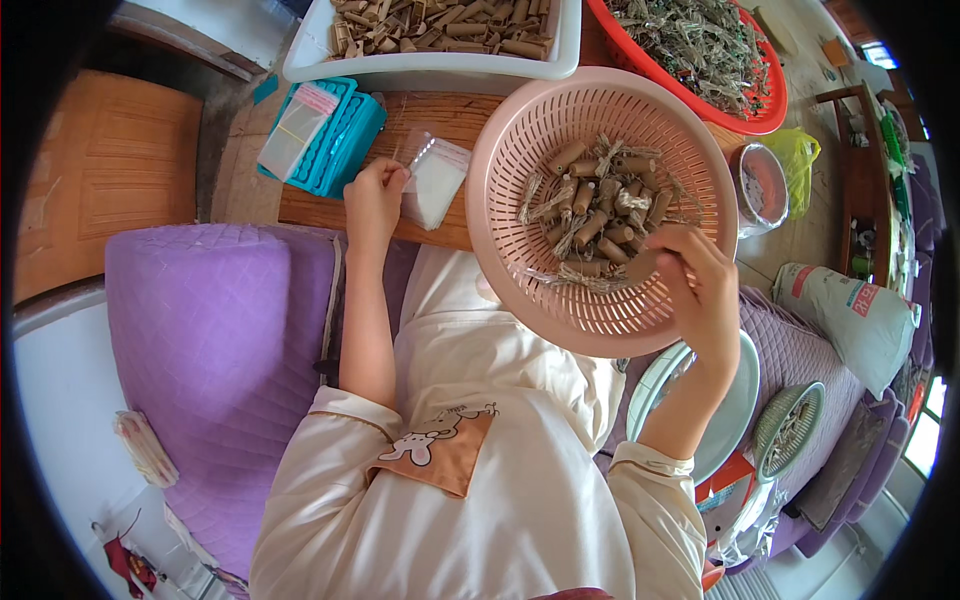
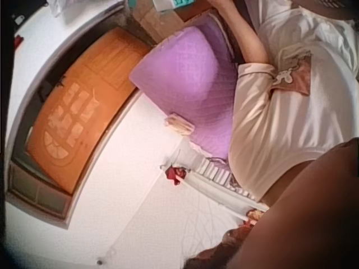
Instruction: The person packs small cylindrical objects by hand, transferring them from a basket into clear plastic bags.
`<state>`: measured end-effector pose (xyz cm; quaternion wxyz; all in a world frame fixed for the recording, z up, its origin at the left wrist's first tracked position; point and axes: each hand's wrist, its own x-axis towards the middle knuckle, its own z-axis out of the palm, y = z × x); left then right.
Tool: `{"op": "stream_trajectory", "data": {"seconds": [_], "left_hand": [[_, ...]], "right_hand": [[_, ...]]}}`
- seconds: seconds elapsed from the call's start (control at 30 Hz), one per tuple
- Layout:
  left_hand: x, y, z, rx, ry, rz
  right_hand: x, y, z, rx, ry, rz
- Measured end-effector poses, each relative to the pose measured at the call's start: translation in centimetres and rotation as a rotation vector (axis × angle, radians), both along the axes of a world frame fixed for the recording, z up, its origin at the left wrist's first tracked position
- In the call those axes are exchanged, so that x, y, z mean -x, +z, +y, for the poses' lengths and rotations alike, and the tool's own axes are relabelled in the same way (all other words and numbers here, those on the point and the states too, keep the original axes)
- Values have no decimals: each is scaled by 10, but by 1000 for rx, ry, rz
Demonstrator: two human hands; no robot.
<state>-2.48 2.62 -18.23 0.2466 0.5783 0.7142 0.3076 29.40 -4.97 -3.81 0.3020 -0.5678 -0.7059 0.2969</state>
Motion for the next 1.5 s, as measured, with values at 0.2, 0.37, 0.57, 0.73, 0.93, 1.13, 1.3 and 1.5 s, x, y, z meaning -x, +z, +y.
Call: {"op": "stream_trajectory", "data": {"seconds": [0.2,0.37,0.57,0.73,0.93,1.13,1.3,1.5], "left_hand": [[-8,20,-4,-233,12,236],[-10,33,-10,-489,-2,183],[-35,67,-44,-400,-241,-876],[-81,111,-64,-176,-674,-1231],[-97,124,-61,-190,-821,-712],[-102,111,-69,-147,-586,-1274],[-108,111,-80,46,-448,-1785],[-110,108,-82,44,-402,-1676]], "right_hand": [[-16,-4,-16,52,-56,384],[-13,-4,-21,113,25,589],[-9,-13,-21,151,122,789],[7,-14,-18,200,243,872],[22,-10,-18,253,361,964],[42,-1,-31,320,137,936],[52,1,-27,174,-13,653],[55,4,-23,173,-69,688]]}}
